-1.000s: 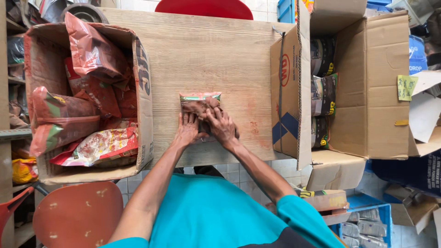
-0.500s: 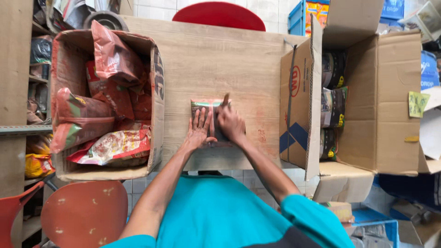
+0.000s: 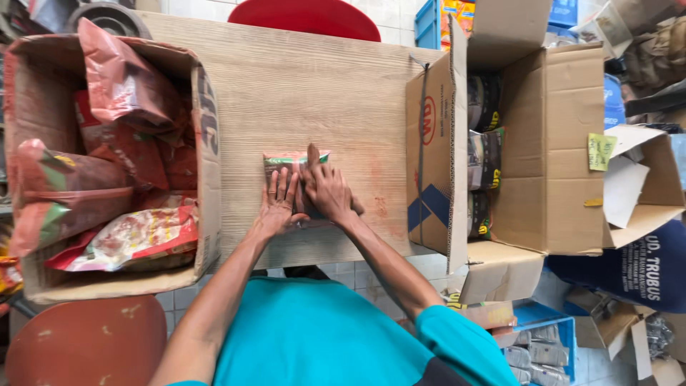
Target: The person sorts various packaged bags from a cardboard box onto a wooden table, flattening and arranging them by hand, and then places some bags back into boxes.
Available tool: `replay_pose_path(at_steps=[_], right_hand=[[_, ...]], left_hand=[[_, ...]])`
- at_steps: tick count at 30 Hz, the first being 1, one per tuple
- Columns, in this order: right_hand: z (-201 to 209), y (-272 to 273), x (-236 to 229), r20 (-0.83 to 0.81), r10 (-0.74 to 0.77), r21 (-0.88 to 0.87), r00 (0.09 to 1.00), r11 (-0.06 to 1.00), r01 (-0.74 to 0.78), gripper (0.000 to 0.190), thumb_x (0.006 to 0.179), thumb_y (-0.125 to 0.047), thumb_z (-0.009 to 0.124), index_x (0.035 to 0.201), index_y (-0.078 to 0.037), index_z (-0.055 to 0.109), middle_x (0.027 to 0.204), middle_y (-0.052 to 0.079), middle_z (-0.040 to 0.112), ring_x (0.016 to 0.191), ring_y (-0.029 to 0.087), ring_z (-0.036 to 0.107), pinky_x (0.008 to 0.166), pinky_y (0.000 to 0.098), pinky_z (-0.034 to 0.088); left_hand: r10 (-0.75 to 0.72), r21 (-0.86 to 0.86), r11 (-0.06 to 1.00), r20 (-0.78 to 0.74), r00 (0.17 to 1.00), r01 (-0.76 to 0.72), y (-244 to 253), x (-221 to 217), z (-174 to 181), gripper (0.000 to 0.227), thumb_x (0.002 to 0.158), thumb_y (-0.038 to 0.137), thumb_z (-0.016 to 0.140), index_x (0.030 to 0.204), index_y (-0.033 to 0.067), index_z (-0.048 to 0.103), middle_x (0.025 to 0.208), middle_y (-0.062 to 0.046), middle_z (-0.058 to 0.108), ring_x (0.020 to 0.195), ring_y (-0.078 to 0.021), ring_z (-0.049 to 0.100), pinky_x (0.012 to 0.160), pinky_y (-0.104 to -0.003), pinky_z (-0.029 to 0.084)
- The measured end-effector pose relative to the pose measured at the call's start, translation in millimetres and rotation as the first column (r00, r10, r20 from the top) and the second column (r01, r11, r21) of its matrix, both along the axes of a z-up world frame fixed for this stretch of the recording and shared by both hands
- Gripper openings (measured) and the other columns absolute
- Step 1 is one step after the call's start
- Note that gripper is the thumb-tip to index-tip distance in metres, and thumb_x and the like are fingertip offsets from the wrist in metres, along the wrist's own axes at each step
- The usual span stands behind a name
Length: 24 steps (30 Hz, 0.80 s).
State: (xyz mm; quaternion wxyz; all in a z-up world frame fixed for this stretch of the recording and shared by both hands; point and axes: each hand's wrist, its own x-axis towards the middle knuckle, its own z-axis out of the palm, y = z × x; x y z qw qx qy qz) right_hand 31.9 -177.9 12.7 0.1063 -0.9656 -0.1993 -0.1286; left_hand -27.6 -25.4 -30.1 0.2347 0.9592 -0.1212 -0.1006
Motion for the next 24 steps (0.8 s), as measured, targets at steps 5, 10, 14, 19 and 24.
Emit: replay_pose_path(at_steps=[5,10,14,19,24], right_hand=[[14.6,13.7,11.4,-0.321,-0.168,0.125,0.932,0.968,0.218,0.024,0.086,-0.028,0.056,0.11,-0.027,0.056,0.113,0.007,0.05,0.093,0.042,0.057,0.073,0.053,0.055],[14.7,16.1,-10.4,0.142,0.112,-0.048,0.984,0.993,-0.106,0.011,0.084,-0.034,0.057,0.095,-0.033,0.059,0.11,-0.005,0.057,0.092,0.023,0.057,0.068,0.0329,0.048],[23.3,-8.8,55.8,-0.284,-0.031,0.166,0.958,0.983,0.081,0.014,0.082,-0.037,0.059,0.095,-0.038,0.065,0.108,-0.008,0.062,0.094,0.03,0.063,0.084,0.0425,0.051],[23.5,5.8,43.6,-0.424,-0.142,-0.053,0.894,0.99,0.132,0.023,0.08,-0.036,0.066,0.099,-0.026,0.072,0.11,0.008,0.063,0.106,0.046,0.061,0.083,0.0578,0.056],[10.7,6.5,6.4,-0.031,0.121,0.108,0.992,0.987,-0.117,0.03,0.077,-0.027,0.063,0.107,-0.026,0.065,0.112,0.004,0.06,0.091,0.033,0.061,0.067,0.0419,0.057]], left_hand=[[0.017,-0.004,1.0,-0.079,0.997,-0.017,-8.6,-6.6,3.3,0.12,0.069,0.073,0.057,0.159,0.0218,-0.004,0.165,-0.012,-0.013,0.149,-0.0384,-0.014,0.116,-0.064,0.009],[-0.02,0.213,0.977,-0.05,0.999,0.031,-12.1,-5.5,-5.5,0.118,0.067,0.063,0.072,0.157,0.0135,0.014,0.165,-0.017,-0.005,0.15,-0.0407,-0.015,0.118,-0.063,0.011],[0.023,0.033,0.999,-0.073,0.997,-0.02,-13.1,-1.1,7.3,0.117,0.07,0.07,0.059,0.159,0.0193,0.001,0.165,-0.013,-0.011,0.149,-0.0393,-0.013,0.117,-0.063,0.011],[0.029,0.069,0.997,-0.077,0.997,-0.024,-11.8,-2.1,8.5,0.119,0.069,0.075,0.055,0.159,0.0214,-0.001,0.165,-0.012,-0.01,0.15,-0.0375,-0.011,0.117,-0.061,0.013],[0.009,0.091,0.996,-0.142,0.99,0.004,-12.2,-1.7,5.3,0.114,0.07,0.072,0.06,0.157,0.0157,0.011,0.165,-0.013,-0.013,0.15,-0.038,-0.016,0.118,-0.062,0.012]])
